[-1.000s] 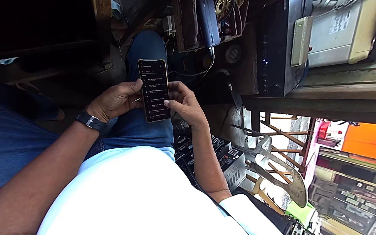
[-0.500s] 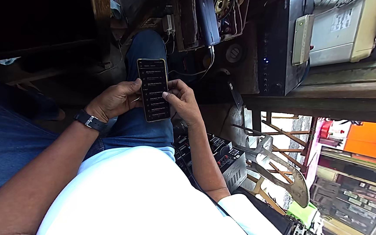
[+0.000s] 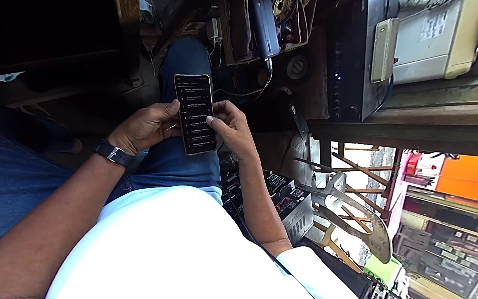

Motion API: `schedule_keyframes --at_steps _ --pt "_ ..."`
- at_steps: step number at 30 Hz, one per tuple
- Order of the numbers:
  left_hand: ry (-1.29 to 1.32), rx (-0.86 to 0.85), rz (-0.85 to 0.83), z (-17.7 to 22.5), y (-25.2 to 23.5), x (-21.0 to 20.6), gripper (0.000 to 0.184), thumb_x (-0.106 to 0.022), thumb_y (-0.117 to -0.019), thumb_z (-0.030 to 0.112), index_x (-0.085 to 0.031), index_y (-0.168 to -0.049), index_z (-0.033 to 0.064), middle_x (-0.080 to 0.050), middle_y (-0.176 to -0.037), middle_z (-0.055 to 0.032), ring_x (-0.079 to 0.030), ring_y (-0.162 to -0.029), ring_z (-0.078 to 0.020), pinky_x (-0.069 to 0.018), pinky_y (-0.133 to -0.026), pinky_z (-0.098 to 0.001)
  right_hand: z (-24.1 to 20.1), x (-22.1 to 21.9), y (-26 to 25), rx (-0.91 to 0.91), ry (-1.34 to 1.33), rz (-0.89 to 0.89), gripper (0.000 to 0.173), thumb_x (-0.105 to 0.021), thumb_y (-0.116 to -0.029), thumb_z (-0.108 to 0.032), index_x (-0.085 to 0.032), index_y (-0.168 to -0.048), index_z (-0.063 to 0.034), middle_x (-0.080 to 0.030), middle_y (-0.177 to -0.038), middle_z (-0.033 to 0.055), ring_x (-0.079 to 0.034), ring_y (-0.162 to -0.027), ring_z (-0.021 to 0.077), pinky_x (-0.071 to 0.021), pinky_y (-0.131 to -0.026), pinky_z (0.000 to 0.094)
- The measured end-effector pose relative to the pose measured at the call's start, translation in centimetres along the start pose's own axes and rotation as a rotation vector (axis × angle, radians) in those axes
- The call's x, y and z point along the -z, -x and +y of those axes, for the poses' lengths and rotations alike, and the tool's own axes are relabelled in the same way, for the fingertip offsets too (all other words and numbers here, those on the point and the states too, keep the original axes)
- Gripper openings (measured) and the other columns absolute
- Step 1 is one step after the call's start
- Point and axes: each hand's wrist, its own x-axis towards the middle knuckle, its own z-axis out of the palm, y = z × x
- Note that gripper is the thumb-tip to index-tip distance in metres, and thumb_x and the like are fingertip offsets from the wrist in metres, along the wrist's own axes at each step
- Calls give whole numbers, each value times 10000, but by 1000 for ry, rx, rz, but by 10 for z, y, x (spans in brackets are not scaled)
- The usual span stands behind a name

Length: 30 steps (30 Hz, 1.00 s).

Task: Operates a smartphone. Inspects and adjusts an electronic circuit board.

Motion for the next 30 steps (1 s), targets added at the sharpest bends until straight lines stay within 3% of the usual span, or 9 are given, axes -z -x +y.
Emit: schedule_keyframes --at_steps 30 --pt "17 -5 -19 -1 -1 3 423 -335 -1123 321 -644 -1263 69 -726 -1160 -94 -712 -1078 -189 -576 -982 -372 2 -1 0 3 -3 17 250 -574 -1033 -111 -588 -1221 53 -696 -879 134 -695 -750 181 -608 -673 328"
